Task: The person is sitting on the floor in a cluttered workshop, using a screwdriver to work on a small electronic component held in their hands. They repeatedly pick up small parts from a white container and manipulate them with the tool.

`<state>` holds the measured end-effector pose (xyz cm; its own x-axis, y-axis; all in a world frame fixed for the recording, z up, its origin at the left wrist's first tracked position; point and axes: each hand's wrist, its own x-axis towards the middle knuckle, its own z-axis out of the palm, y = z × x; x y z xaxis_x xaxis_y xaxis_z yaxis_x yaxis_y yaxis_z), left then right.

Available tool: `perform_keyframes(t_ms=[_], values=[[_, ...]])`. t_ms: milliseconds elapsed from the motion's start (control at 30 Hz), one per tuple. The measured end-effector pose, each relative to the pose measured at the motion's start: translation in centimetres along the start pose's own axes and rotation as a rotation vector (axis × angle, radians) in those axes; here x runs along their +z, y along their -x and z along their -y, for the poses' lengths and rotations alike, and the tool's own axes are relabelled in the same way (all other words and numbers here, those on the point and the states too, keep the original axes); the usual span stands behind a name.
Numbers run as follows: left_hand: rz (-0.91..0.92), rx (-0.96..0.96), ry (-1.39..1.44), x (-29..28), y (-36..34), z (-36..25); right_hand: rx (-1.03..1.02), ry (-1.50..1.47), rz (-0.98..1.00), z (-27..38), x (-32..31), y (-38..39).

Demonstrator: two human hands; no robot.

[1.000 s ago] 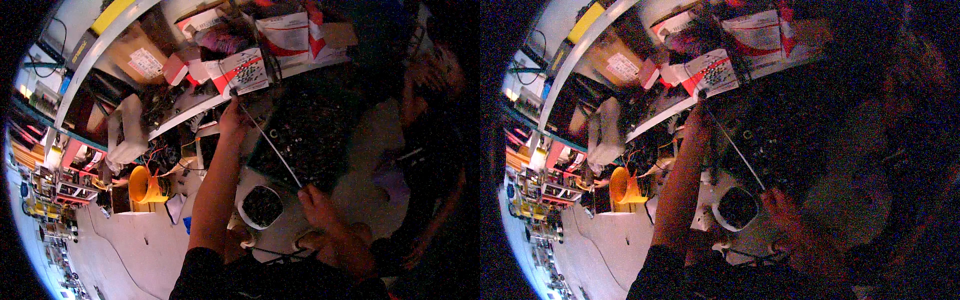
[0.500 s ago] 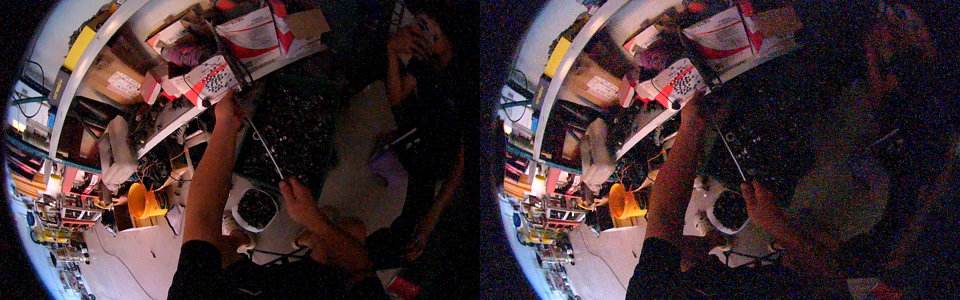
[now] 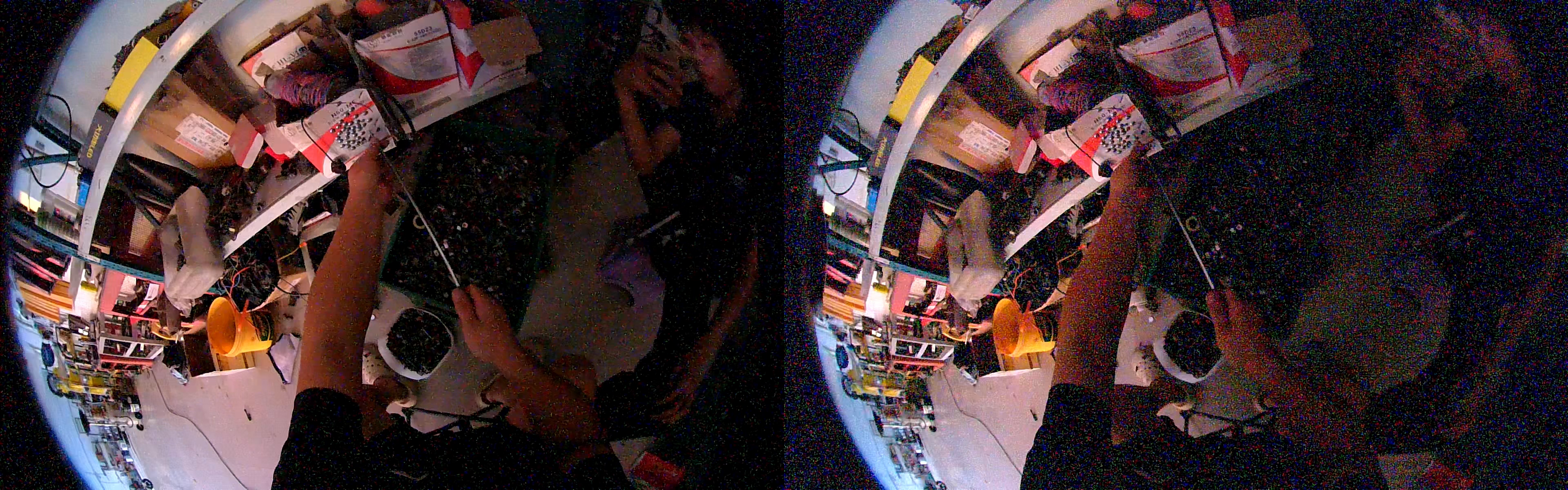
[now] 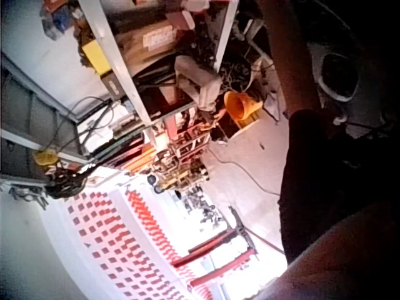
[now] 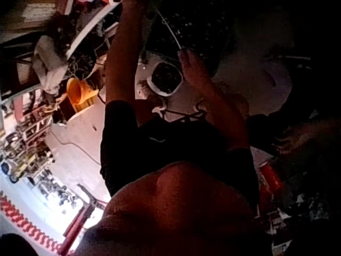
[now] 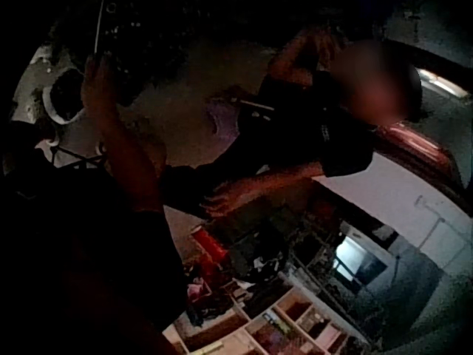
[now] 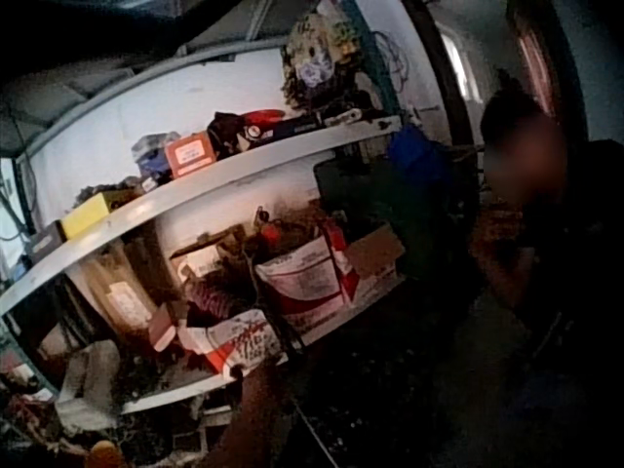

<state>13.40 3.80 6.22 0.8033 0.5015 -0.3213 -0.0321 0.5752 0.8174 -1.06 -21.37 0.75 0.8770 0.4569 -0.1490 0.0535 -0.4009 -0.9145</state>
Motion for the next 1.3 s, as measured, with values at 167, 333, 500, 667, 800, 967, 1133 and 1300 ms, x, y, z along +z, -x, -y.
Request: perform_keyframes(t_ms=[167,333,500,667,800,967,1133,1300], values=[[0.118,0.378,-0.43,-6.0,-5.7,1.3,0.036,-0.023,0.048,-0.5,0.7,-0.4],[0.152,0.102,-0.351,-7.0,-3.0,5.1,-0.001,-0.156,0.007,-0.4,0.6,-0.1],[0.206,-0.27,-0.357,-6.6,12.0,6.4,0.225,-0.49,0.028,-0.5,2.0,0.3],[0.354,-0.207,-0.468,-6.5,16.7,7.8,0.274,-0.651,-0.002,-2.1,2.6,-0.4],[0.287,-0.268,-0.216,-6.7,16.8,9.8,0.331,-0.905,0.197,-2.1,1.5,-0.6],[0.195,-0.261,-0.191,-6.3,16.4,10.2,0.421,-0.881,0.062,0.4,0.7,-0.4],[0.11,-0.212,-0.268,-6.1,16.7,10.4,0.251,-0.643,-0.043,0.8,0.9,-0.1],[0.071,-0.173,-0.408,-6.8,16.1,10.3,0.193,-0.597,0.065,-1.9,2.2,-0.9]])
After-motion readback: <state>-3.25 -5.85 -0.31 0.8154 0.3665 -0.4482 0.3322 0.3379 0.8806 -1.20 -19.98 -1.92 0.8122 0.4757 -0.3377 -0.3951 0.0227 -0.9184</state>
